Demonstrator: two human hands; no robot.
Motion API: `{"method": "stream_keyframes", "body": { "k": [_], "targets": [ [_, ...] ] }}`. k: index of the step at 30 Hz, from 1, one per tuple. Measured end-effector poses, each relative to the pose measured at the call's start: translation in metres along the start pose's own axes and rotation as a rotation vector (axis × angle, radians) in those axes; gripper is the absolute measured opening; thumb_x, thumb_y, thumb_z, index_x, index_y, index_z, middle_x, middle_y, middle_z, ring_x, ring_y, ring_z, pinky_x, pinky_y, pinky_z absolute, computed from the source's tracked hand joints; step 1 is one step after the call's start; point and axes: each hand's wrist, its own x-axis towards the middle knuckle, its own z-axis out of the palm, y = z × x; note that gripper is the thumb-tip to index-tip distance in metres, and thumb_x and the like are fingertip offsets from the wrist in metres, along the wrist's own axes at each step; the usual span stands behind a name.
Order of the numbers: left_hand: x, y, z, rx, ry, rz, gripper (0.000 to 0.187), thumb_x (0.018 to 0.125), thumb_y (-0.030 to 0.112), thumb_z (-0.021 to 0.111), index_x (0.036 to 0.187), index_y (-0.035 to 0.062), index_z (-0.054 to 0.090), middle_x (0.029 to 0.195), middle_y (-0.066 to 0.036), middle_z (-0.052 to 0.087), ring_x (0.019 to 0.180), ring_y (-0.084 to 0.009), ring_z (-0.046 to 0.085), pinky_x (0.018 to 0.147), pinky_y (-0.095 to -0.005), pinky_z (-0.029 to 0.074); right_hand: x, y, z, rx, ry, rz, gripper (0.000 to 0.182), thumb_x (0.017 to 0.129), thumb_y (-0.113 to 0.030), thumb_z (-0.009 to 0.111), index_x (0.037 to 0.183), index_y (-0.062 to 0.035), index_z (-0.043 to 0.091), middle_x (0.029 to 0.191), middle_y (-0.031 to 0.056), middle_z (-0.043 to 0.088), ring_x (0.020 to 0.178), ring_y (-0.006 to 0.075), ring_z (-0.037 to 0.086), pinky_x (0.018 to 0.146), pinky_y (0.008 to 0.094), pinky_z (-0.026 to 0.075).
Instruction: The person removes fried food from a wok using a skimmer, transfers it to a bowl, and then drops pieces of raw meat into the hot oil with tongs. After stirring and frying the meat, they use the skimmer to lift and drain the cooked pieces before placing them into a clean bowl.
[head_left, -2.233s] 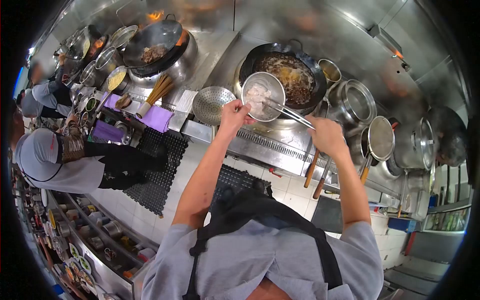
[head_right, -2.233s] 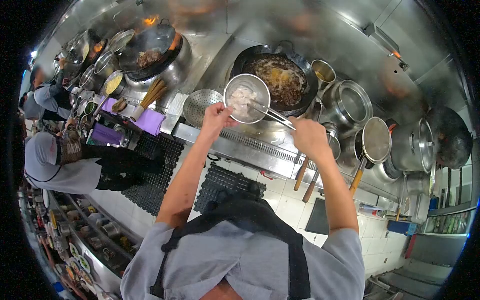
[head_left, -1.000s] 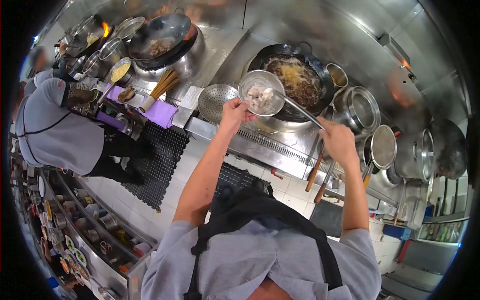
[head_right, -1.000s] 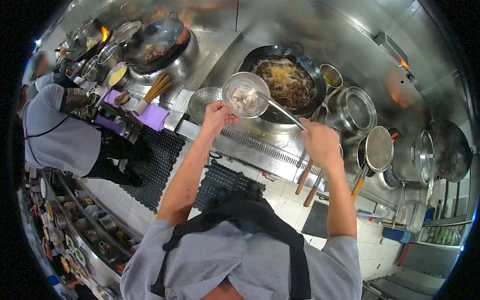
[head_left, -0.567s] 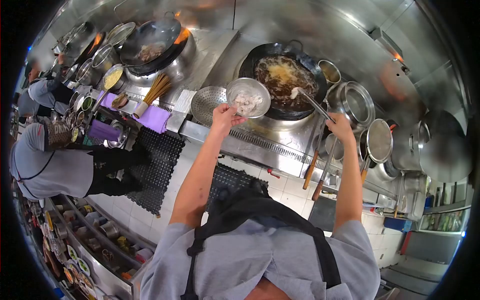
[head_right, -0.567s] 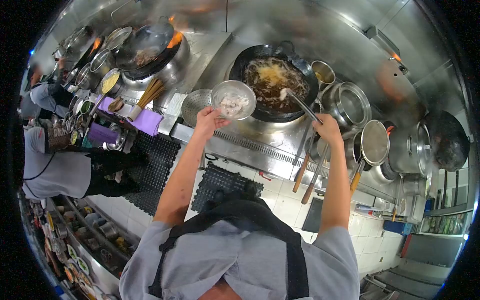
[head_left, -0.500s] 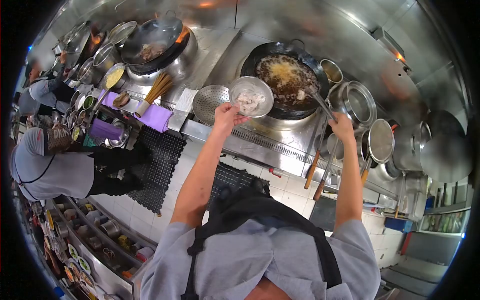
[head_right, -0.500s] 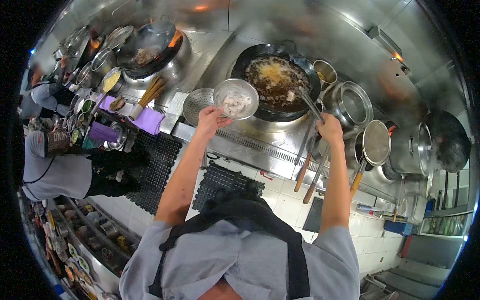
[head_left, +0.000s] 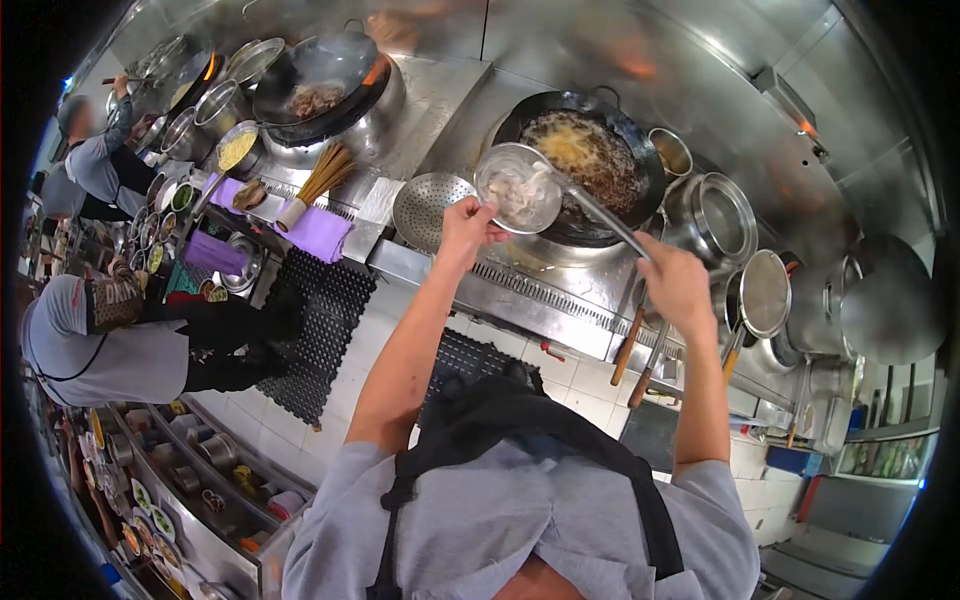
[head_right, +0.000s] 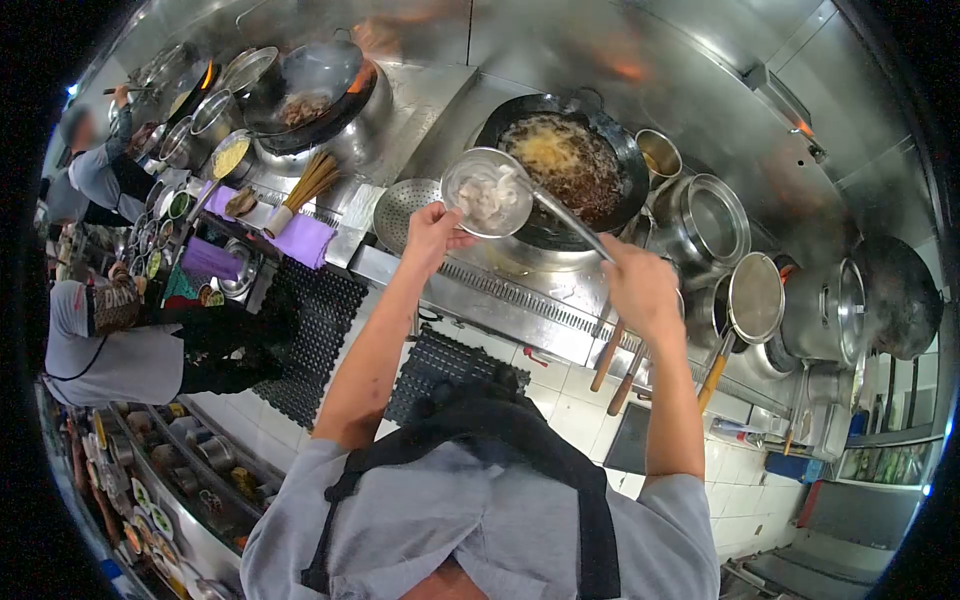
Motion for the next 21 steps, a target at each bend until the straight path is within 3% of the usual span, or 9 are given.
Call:
{"method": "stream_keyframes", "body": {
  "k": [4,8,11,13,16,21],
  "targets": [
    [0.005,-0.009,-0.012,-0.037,0.064,0.004,0.017,0.095,0.010,0.059,0.087,-0.0044,0.056,0.088,-0.016,0.066,0.074,-0.0284,0.072,0.062,-0.0354,0.063,0.008,0.037,-0.015,0.124,-0.026,0.137,0.039,0.087,-0.016,0.064,0.125,-0.0077,0.065,0.110,0.0226,0.068,0.101,0.0412,0.064,0.090,0.0462,0.049],
    [0.004,-0.010,-0.013,-0.046,0.071,-0.009,0.015,0.096,0.011,0.059,0.092,-0.0039,0.057,0.092,-0.017,0.068,0.076,-0.0304,0.073,0.064,-0.0342,0.062,0.034,0.137,0.062,0.130,-0.083,0.093,0.041,0.084,-0.020,0.067,0.123,-0.0058,0.066,0.111,0.0234,0.068,0.105,0.0406,0.064,0.094,0.0448,0.049],
    [-0.006,-0.003,-0.008,-0.046,0.047,-0.015,0.016,0.096,0.012,0.060,0.091,-0.0035,0.056,0.091,-0.017,0.068,0.074,-0.0288,0.073,0.064,-0.0338,0.062,0.026,0.128,0.071,0.080,0.024,0.262,0.042,0.085,-0.021,0.067,0.124,-0.0058,0.066,0.112,0.0226,0.068,0.107,0.0399,0.064,0.094,0.0458,0.049],
    [-0.011,0.002,-0.003,-0.039,0.033,0.000,0.017,0.096,0.012,0.060,0.090,-0.0033,0.056,0.090,-0.016,0.068,0.073,-0.0267,0.072,0.063,-0.0333,0.062,0.015,0.088,0.043,0.063,0.041,0.285,0.042,0.085,-0.019,0.066,0.125,-0.0075,0.065,0.111,0.0221,0.068,0.105,0.0395,0.065,0.092,0.0464,0.050],
    [-0.014,0.005,0.005,0.004,-0.007,0.025,0.017,0.096,0.012,0.060,0.089,-0.0041,0.057,0.089,-0.016,0.067,0.069,-0.0243,0.072,0.060,-0.0323,0.062,0.002,0.039,0.024,0.062,-0.007,0.040,0.042,0.086,-0.021,0.067,0.125,-0.0074,0.065,0.108,0.0223,0.069,0.097,0.0391,0.066,0.088,0.0446,0.050],
    [-0.010,0.009,0.020,0.153,-0.056,0.025,0.019,0.096,0.012,0.060,0.084,-0.0028,0.057,0.088,-0.015,0.067,0.067,-0.0207,0.070,0.060,-0.0311,0.061,0.006,0.003,0.047,-0.130,-0.121,-0.016,0.042,0.087,-0.019,0.064,0.128,-0.0111,0.063,0.109,0.0181,0.070,0.097,0.0390,0.066,0.087,0.0481,0.051]
  ]
}}
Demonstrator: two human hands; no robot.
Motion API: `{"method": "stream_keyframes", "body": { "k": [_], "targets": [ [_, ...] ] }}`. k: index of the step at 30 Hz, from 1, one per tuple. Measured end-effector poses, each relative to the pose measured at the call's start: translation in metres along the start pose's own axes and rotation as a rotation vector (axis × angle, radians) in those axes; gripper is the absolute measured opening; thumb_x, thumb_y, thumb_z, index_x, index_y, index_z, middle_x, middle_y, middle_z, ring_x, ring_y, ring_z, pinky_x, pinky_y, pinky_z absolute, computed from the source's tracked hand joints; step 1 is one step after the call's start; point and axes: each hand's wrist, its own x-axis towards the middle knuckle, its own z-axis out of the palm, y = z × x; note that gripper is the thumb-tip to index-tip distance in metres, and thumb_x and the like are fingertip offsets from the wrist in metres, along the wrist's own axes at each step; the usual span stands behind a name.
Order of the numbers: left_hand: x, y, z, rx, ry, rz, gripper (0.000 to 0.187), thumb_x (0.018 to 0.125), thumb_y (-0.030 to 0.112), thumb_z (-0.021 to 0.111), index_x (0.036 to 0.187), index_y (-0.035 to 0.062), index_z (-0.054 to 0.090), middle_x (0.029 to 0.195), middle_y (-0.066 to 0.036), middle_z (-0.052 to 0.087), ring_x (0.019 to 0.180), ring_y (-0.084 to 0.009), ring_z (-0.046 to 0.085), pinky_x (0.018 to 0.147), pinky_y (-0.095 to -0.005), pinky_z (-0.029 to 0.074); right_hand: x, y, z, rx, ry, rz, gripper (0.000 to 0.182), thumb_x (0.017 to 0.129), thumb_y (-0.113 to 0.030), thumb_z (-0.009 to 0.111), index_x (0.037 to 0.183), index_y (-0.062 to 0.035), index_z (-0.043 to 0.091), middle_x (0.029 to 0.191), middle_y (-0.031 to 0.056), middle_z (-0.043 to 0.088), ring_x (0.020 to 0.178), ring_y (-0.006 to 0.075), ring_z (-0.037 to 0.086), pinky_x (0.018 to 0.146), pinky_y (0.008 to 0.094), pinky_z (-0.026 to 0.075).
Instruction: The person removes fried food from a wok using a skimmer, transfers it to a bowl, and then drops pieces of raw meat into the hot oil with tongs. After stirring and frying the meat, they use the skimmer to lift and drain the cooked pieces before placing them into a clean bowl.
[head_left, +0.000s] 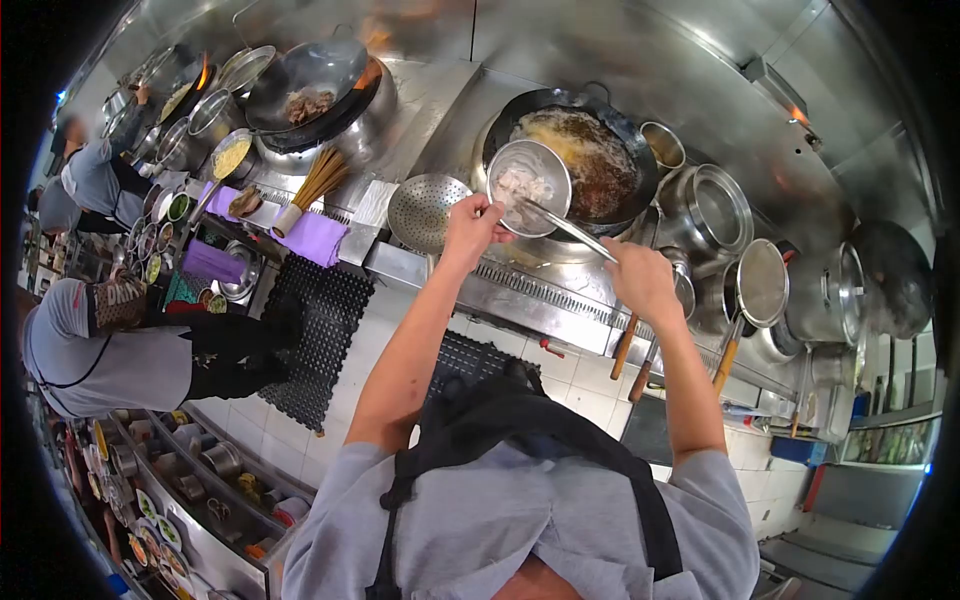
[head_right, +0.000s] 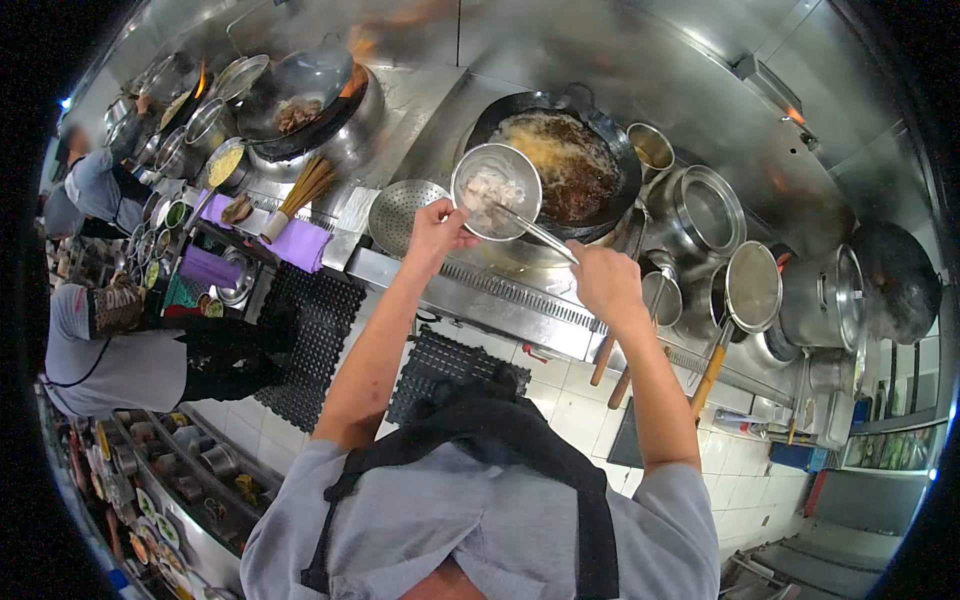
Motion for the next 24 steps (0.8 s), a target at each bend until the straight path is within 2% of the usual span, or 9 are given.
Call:
{"method": "stream_keyframes", "body": {
  "k": [5,8,10,13,16,19,21,24],
  "targets": [
    [0.005,-0.004,-0.007,-0.087,0.069,0.012,0.017,0.095,0.010,0.059,0.086,-0.0032,0.056,0.085,-0.014,0.066,0.069,-0.0233,0.071,0.061,-0.0328,0.062,-0.018,0.014,-0.041,0.048,0.090,0.097,0.041,0.090,-0.018,0.061,0.131,-0.0148,0.062,0.105,0.0181,0.070,0.098,0.0381,0.066,0.088,0.0481,0.050],
    [0.009,-0.010,-0.015,-0.115,0.092,-0.006,0.015,0.095,0.009,0.059,0.087,-0.0036,0.056,0.087,-0.014,0.065,0.072,-0.0257,0.072,0.062,-0.0345,0.063,-0.016,0.043,-0.044,0.190,0.108,0.179,0.040,0.087,-0.017,0.065,0.127,-0.0108,0.065,0.106,0.0205,0.069,0.100,0.0401,0.065,0.089,0.0469,0.050],
    [0.013,-0.014,-0.018,-0.127,0.104,-0.015,0.015,0.095,0.009,0.059,0.087,-0.0037,0.056,0.090,-0.016,0.065,0.074,-0.0267,0.072,0.062,-0.0353,0.063,-0.009,0.073,-0.029,0.257,0.157,0.168,0.039,0.085,-0.016,0.066,0.124,-0.0078,0.066,0.107,0.0224,0.069,0.101,0.0413,0.065,0.090,0.0455,0.049],
    [0.017,-0.018,-0.017,-0.145,0.104,-0.026,0.016,0.095,0.009,0.059,0.087,-0.0042,0.056,0.093,-0.017,0.066,0.074,-0.0269,0.072,0.063,-0.0354,0.063,0.009,0.122,0.008,0.377,0.082,0.218,0.039,0.085,-0.017,0.066,0.123,-0.0076,0.067,0.105,0.0239,0.069,0.101,0.0400,0.065,0.089,0.0453,0.050],
    [0.012,-0.019,-0.012,-0.167,0.073,-0.024,0.016,0.095,0.010,0.059,0.089,-0.0053,0.057,0.092,-0.017,0.067,0.073,-0.0256,0.072,0.063,-0.0343,0.063,0.023,0.163,0.056,0.226,0.159,0.216,0.039,0.085,-0.014,0.066,0.122,-0.0028,0.065,0.095,0.0246,0.069,0.089,0.0387,0.067,0.080,0.0423,0.050],
    [0.012,-0.018,-0.008,-0.135,0.032,-0.008,0.018,0.096,0.012,0.060,0.092,-0.0059,0.059,0.089,-0.015,0.068,0.072,-0.0236,0.071,0.063,-0.0327,0.062,0.008,0.111,0.006,0.275,0.149,0.341,0.040,0.084,-0.021,0.067,0.122,-0.0061,0.066,0.102,0.0231,0.069,0.099,0.0405,0.066,0.087,0.0463,0.050],
    [0.006,-0.012,-0.002,-0.111,0.008,-0.001,0.019,0.096,0.013,0.061,0.094,-0.0061,0.060,0.087,-0.014,0.068,0.071,-0.0221,0.071,0.062,-0.0317,0.062,-0.004,0.080,-0.016,0.260,0.164,0.190,0.041,0.085,-0.022,0.066,0.123,-0.0077,0.066,0.102,0.0222,0.070,0.098,0.0402,0.066,0.087,0.0474,0.050],
    [0.003,-0.004,0.012,-0.065,-0.021,0.062,0.022,0.094,0.013,0.063,0.082,-0.0038,0.056,0.079,-0.012,0.064,0.061,-0.0205,0.069,0.055,-0.0304,0.061,-0.003,0.041,-0.013,0.152,0.136,0.042,0.041,0.086,-0.021,0.064,0.126,-0.0107,0.064,0.104,0.0210,0.069,0.098,0.0393,0.066,0.087,0.0488,0.049]
  ]
}}
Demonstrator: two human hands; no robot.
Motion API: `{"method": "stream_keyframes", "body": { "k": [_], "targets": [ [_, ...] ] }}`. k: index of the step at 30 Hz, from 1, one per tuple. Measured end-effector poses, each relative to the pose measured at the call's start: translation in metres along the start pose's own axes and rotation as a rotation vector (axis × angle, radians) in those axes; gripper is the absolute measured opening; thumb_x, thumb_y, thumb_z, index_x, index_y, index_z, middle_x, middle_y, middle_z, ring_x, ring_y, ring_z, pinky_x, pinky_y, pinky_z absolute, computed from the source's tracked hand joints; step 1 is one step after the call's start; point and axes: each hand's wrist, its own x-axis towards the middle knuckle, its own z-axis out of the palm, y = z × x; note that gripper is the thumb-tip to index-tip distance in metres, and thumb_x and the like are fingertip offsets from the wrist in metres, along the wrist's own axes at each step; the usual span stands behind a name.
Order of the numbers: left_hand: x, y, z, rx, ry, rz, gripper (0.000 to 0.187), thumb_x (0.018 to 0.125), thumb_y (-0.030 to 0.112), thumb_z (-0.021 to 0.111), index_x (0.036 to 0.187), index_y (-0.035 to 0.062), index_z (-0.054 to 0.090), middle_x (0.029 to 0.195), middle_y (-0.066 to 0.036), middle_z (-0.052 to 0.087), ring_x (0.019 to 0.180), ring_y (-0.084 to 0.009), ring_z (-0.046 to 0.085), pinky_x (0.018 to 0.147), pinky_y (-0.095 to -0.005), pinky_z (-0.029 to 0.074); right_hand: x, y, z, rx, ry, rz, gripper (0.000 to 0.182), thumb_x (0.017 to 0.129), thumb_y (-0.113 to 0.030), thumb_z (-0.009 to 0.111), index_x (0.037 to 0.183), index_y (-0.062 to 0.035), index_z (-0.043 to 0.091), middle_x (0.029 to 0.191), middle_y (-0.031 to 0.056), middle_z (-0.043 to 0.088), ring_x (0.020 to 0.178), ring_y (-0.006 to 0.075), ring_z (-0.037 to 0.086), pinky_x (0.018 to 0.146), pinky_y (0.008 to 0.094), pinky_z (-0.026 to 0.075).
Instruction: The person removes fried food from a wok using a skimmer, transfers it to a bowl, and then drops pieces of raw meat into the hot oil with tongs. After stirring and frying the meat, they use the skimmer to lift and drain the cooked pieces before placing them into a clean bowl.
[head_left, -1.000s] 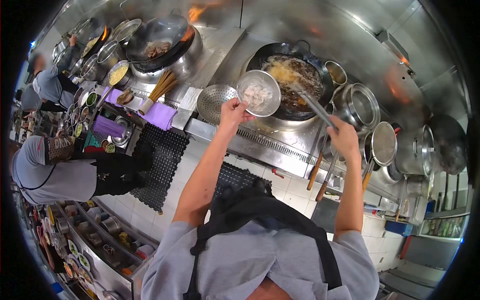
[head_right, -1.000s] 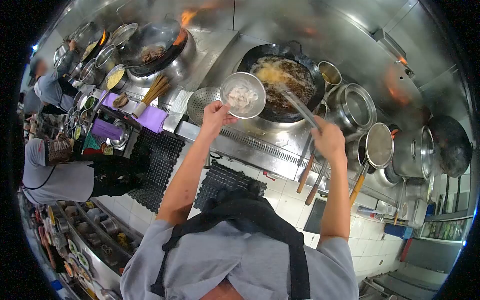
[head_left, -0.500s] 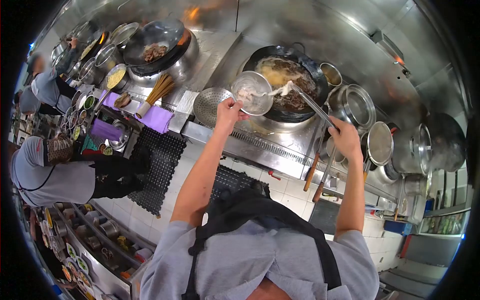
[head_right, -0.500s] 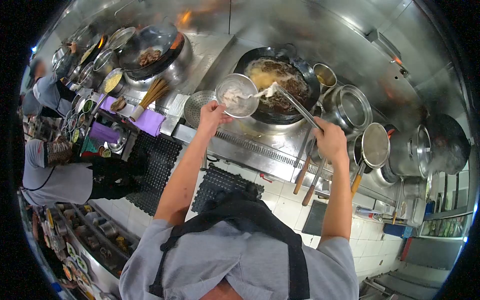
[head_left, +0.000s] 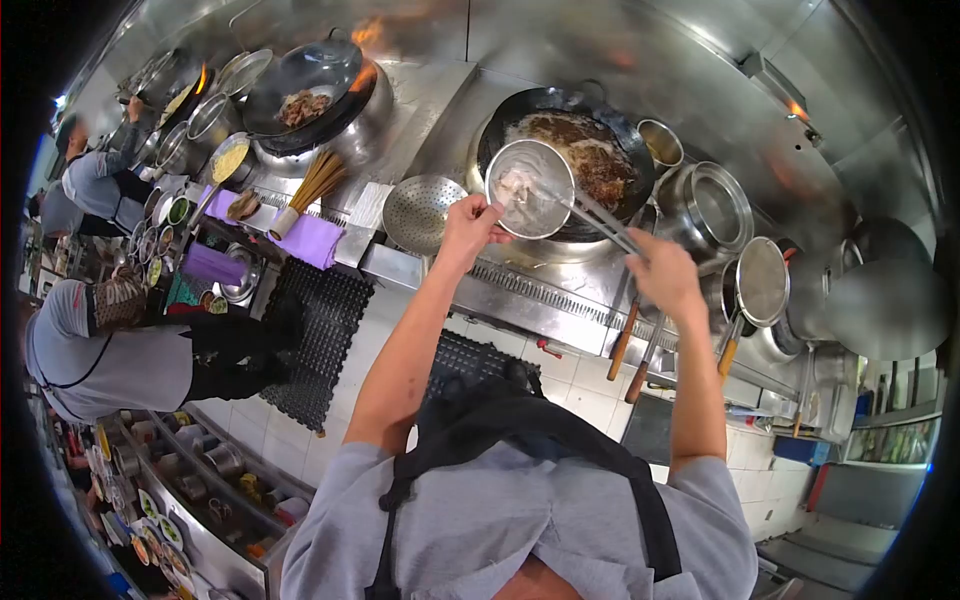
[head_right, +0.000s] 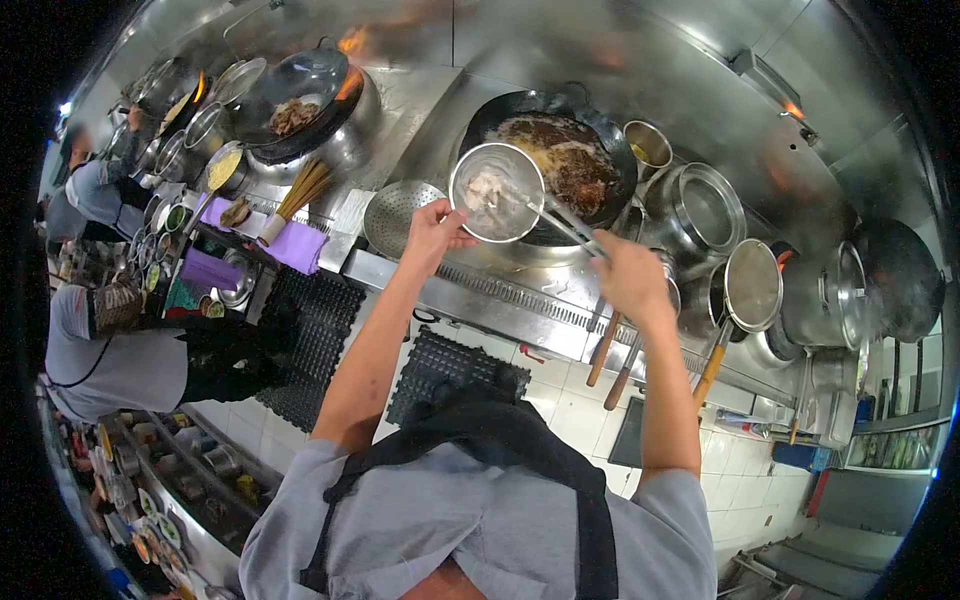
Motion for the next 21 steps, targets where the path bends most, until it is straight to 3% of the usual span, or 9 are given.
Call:
{"method": "stream_keyframes", "body": {
  "k": [4,8,13,18,21],
  "targets": [
    [0.002,0.003,0.007,0.001,-0.015,-0.034,0.023,0.094,0.013,0.063,0.081,-0.0029,0.055,0.078,-0.011,0.064,0.061,-0.0202,0.069,0.055,-0.0303,0.061,0.011,-0.013,0.004,-0.110,-0.066,0.012,0.040,0.088,-0.019,0.061,0.127,-0.0131,0.063,0.109,0.0192,0.069,0.099,0.0386,0.065,0.089,0.0491,0.050],
    [0.009,-0.003,0.000,-0.068,0.053,-0.073,0.019,0.095,0.011,0.061,0.085,-0.0038,0.055,0.081,-0.013,0.064,0.063,-0.0235,0.070,0.057,-0.0314,0.061,0.011,-0.004,-0.020,-0.021,0.025,0.033,0.039,0.089,-0.020,0.062,0.127,-0.0148,0.064,0.110,0.0192,0.069,0.100,0.0392,0.065,0.088,0.0486,0.050],
    [0.011,-0.004,0.000,-0.105,0.130,-0.085,0.015,0.095,0.008,0.058,0.094,-0.0069,0.058,0.087,-0.016,0.066,0.071,-0.0289,0.072,0.060,-0.0334,0.062,0.052,0.039,-0.036,0.106,0.123,0.011,0.036,0.088,-0.021,0.063,0.122,-0.0097,0.067,0.106,0.0223,0.069,0.102,0.0405,0.064,0.090,0.0464,0.050],
    [0.004,-0.006,0.003,-0.136,0.167,-0.131,0.015,0.095,0.008,0.057,0.097,-0.0075,0.058,0.091,-0.018,0.068,0.075,-0.0308,0.073,0.062,-0.0346,0.062,0.164,0.128,0.047,0.149,-0.027,-0.067,0.038,0.085,-0.026,0.066,0.119,-0.0083,0.068,0.106,0.0224,0.069,0.104,0.0396,0.065,0.092,0.0449,0.050],
    [-0.003,-0.008,-0.001,-0.136,0.168,-0.151,0.015,0.096,0.008,0.056,0.096,-0.0069,0.058,0.090,-0.017,0.068,0.075,-0.0309,0.073,0.063,-0.0346,0.062,0.203,0.131,0.080,0.076,-0.053,0.085,0.041,0.084,-0.026,0.067,0.116,-0.0024,0.068,0.101,0.0251,0.069,0.099,0.0372,0.068,0.087,0.0431,0.050]
  ]
}}
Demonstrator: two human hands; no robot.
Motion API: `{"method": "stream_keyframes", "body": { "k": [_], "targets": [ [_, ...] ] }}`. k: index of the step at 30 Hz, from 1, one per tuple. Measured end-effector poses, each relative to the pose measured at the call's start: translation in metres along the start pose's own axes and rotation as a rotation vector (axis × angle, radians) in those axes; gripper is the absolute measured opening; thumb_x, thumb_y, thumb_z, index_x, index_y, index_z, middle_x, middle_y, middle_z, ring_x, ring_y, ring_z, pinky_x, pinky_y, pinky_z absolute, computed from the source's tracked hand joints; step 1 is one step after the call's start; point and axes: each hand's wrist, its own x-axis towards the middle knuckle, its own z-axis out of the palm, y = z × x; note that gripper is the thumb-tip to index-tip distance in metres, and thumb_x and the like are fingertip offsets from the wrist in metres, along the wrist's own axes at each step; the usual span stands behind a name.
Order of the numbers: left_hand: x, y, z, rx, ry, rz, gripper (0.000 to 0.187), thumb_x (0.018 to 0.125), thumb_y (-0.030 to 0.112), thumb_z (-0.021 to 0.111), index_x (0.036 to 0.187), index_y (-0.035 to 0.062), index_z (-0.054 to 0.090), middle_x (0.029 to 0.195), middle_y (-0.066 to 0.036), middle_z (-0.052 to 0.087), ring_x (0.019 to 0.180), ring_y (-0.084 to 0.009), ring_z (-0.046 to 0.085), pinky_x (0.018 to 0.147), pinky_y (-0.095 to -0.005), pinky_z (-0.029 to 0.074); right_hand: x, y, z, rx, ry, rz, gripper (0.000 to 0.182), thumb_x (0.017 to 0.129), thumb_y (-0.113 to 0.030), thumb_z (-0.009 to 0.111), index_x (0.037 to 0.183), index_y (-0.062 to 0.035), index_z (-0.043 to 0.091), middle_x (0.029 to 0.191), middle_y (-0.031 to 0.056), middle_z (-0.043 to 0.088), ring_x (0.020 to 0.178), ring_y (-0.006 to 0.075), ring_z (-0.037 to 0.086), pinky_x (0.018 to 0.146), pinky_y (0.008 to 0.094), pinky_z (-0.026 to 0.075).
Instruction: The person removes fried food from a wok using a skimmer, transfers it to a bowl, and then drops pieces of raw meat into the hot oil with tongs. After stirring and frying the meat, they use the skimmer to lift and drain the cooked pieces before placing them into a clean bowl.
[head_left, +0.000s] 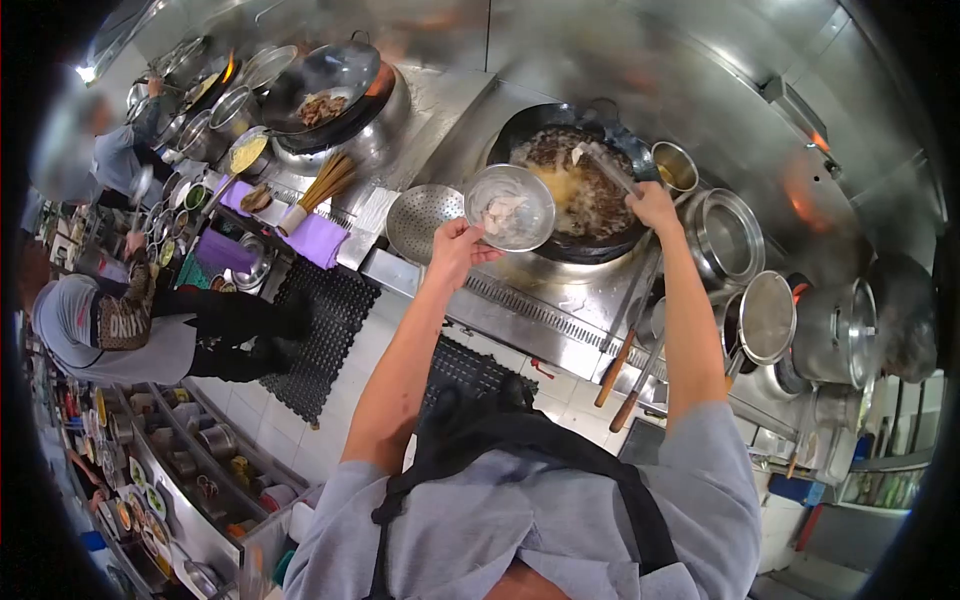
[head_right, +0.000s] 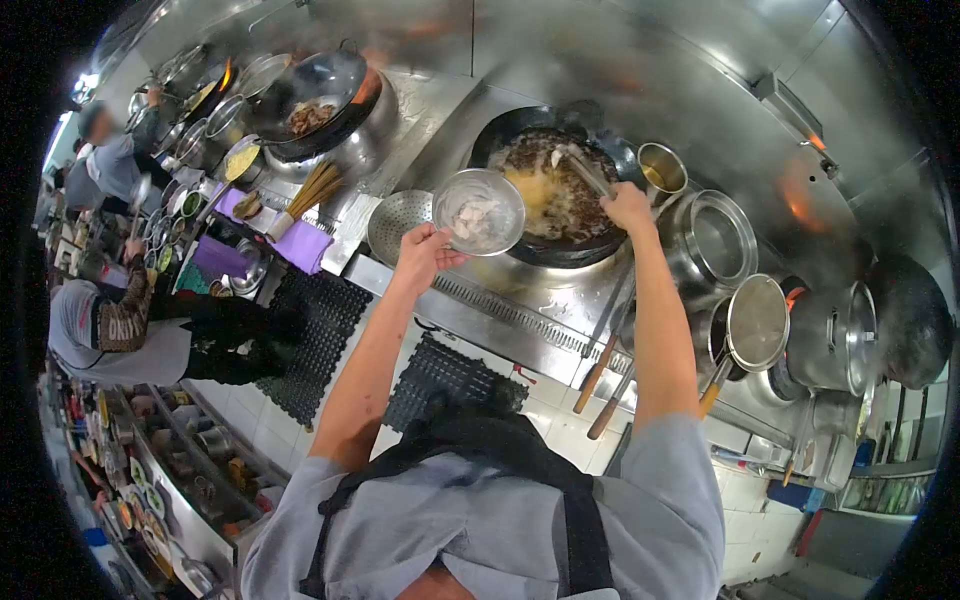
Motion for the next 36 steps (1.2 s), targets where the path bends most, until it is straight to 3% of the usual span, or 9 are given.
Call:
{"method": "stream_keyframes", "body": {
  "k": [2,3,4,8,12,20,29,32,36],
  "targets": [
    [-0.004,-0.003,-0.007,-0.022,-0.022,0.022,0.016,0.096,0.012,0.059,0.094,-0.0039,0.057,0.091,-0.016,0.068,0.076,-0.0293,0.073,0.066,-0.0351,0.063,0.002,0.003,0.002,-0.046,0.224,-0.023,0.043,0.083,-0.029,0.068,0.116,-0.0019,0.068,0.103,0.0246,0.069,0.102,0.0378,0.067,0.089,0.0441,0.050],
    [-0.005,-0.005,-0.009,-0.037,-0.036,0.034,0.017,0.097,0.013,0.060,0.092,-0.0024,0.057,0.092,-0.016,0.068,0.076,-0.0285,0.072,0.068,-0.0354,0.063,-0.012,-0.017,-0.025,0.003,0.103,0.066,0.045,0.083,-0.031,0.068,0.117,-0.0017,0.067,0.106,0.0240,0.069,0.106,0.0381,0.066,0.092,0.0445,0.050],
    [-0.008,-0.005,-0.011,-0.027,-0.034,0.033,0.017,0.097,0.014,0.060,0.092,-0.0024,0.057,0.091,-0.015,0.068,0.076,-0.0278,0.072,0.068,-0.0356,0.063,-0.023,-0.018,-0.031,-0.043,0.217,0.001,0.044,0.084,-0.028,0.068,0.119,-0.0008,0.067,0.110,0.0239,0.069,0.107,0.0381,0.065,0.094,0.0426,0.049],
    [-0.008,0.001,-0.013,0.062,-0.049,0.078,0.019,0.097,0.015,0.061,0.090,-0.0027,0.056,0.087,-0.013,0.066,0.075,-0.0253,0.071,0.067,-0.0360,0.063,-0.122,-0.067,-0.080,0.061,0.172,-0.226,0.041,0.085,-0.021,0.065,0.122,-0.0044,0.066,0.108,0.0223,0.069,0.103,0.0381,0.066,0.093,0.0442,0.051],
    [-0.007,0.007,-0.003,0.133,-0.145,0.097,0.021,0.097,0.016,0.061,0.090,-0.0033,0.056,0.088,-0.013,0.065,0.075,-0.0233,0.071,0.066,-0.0360,0.063,-0.188,-0.134,-0.070,-0.046,-0.098,-0.203,0.041,0.086,-0.021,0.064,0.125,-0.0098,0.065,0.103,0.0203,0.070,0.098,0.0391,0.066,0.090,0.0475,0.050],
    [0.015,0.003,0.007,0.007,-0.160,0.040,0.018,0.096,0.011,0.059,0.100,-0.0066,0.057,0.094,-0.017,0.068,0.077,-0.0277,0.072,0.067,-0.0363,0.063,-0.220,-0.137,-0.090,-0.048,0.048,-0.005,0.037,0.089,-0.018,0.061,0.126,-0.0161,0.065,0.100,0.0220,0.069,0.097,0.0419,0.065,0.086,0.0494,0.050],
    [0.023,0.000,0.022,-0.088,-0.171,-0.020,0.016,0.095,0.010,0.059,0.098,-0.0056,0.056,0.096,-0.019,0.068,0.076,-0.0325,0.073,0.066,-0.0355,0.063,-0.216,-0.117,-0.090,0.128,0.077,-0.105,0.039,0.087,-0.018,0.064,0.125,-0.0071,0.065,0.098,0.0245,0.068,0.097,0.0418,0.065,0.086,0.0462,0.049],
    [0.021,0.002,0.035,-0.108,-0.176,-0.025,0.014,0.095,0.008,0.059,0.097,-0.0054,0.057,0.091,-0.017,0.068,0.073,-0.0314,0.073,0.062,-0.0342,0.063,-0.208,-0.129,-0.092,0.085,0.009,-0.042,0.040,0.085,-0.011,0.066,0.125,-0.0030,0.064,0.092,0.0239,0.068,0.086,0.0379,0.067,0.081,0.0405,0.050],
    [0.023,0.008,0.036,-0.098,-0.185,-0.021,0.013,0.095,0.008,0.058,0.098,-0.0047,0.056,0.092,-0.018,0.068,0.072,-0.0311,0.073,0.062,-0.0335,0.063,-0.206,-0.116,-0.087,0.055,0.033,0.014,0.038,0.087,-0.017,0.065,0.124,-0.0073,0.065,0.097,0.0250,0.068,0.095,0.0423,0.065,0.084,0.0474,0.049]
  ]
}}
